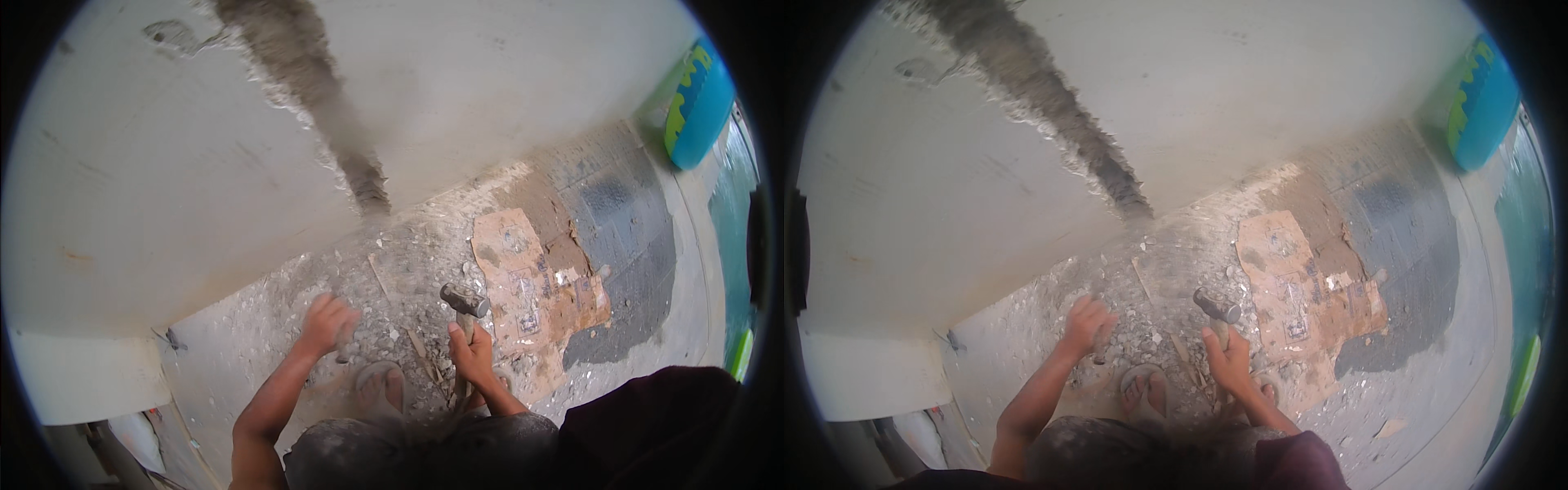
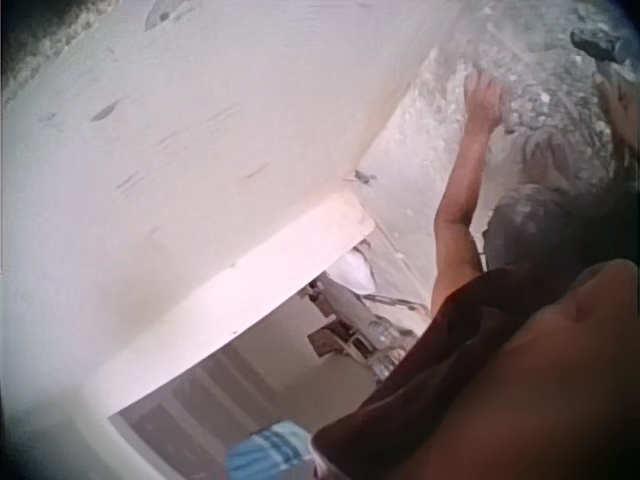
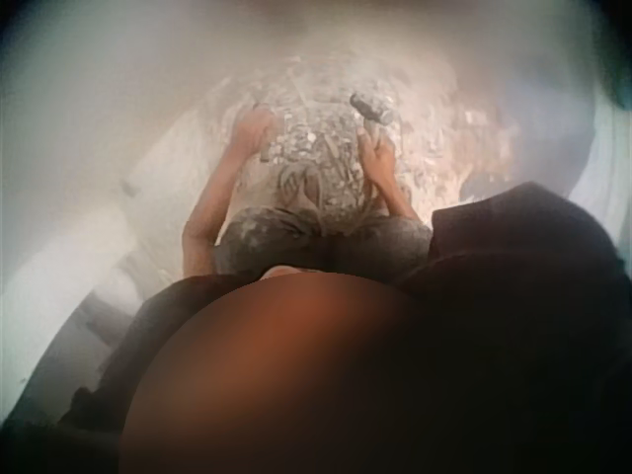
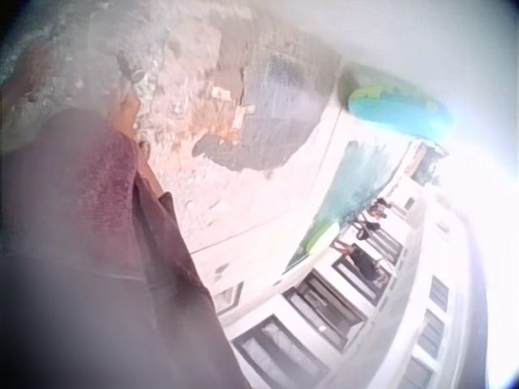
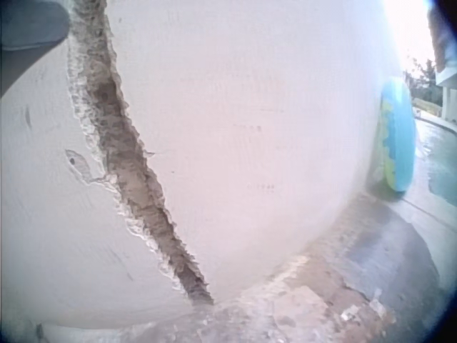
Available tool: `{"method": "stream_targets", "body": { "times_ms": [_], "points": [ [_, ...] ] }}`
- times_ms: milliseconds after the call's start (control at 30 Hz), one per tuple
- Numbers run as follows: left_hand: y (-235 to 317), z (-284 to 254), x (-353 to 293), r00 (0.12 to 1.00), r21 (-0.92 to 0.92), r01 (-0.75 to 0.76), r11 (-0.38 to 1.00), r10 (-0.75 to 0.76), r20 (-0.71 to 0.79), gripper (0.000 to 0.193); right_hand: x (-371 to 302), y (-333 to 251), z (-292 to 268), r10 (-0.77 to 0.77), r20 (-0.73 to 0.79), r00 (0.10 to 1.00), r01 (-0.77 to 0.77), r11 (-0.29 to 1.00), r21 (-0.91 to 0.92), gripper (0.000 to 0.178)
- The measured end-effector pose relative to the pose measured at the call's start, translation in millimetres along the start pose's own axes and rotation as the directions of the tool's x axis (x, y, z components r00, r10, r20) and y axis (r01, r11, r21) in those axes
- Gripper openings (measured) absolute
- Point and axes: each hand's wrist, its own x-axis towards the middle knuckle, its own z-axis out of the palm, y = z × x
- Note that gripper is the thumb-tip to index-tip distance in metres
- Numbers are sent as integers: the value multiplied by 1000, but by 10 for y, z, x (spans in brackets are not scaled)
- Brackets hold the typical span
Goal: The person uses a hammer and chisel to chip away at a vertical section of a white wall. They repeatedly strike the chisel to remove plaster and debris, creating a deeper groove in the wall surface.
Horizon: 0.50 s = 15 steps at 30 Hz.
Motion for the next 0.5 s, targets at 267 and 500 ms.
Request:
{"method": "stream_targets", "body": {
  "times_ms": [267, 500],
  "points": [
    [-108, 1054, 1345, 909, -187, -319, 929, 356, 215, 7, -151, -190, 106, -64, 92, 994, 81, 977, -199, 22],
    [-548, 973, 532, 959, -118, 96, 988, -60, 275, 11, -221, -219, -51, -122, 12, 992, 122, 972, -201, 29]
  ]
}}
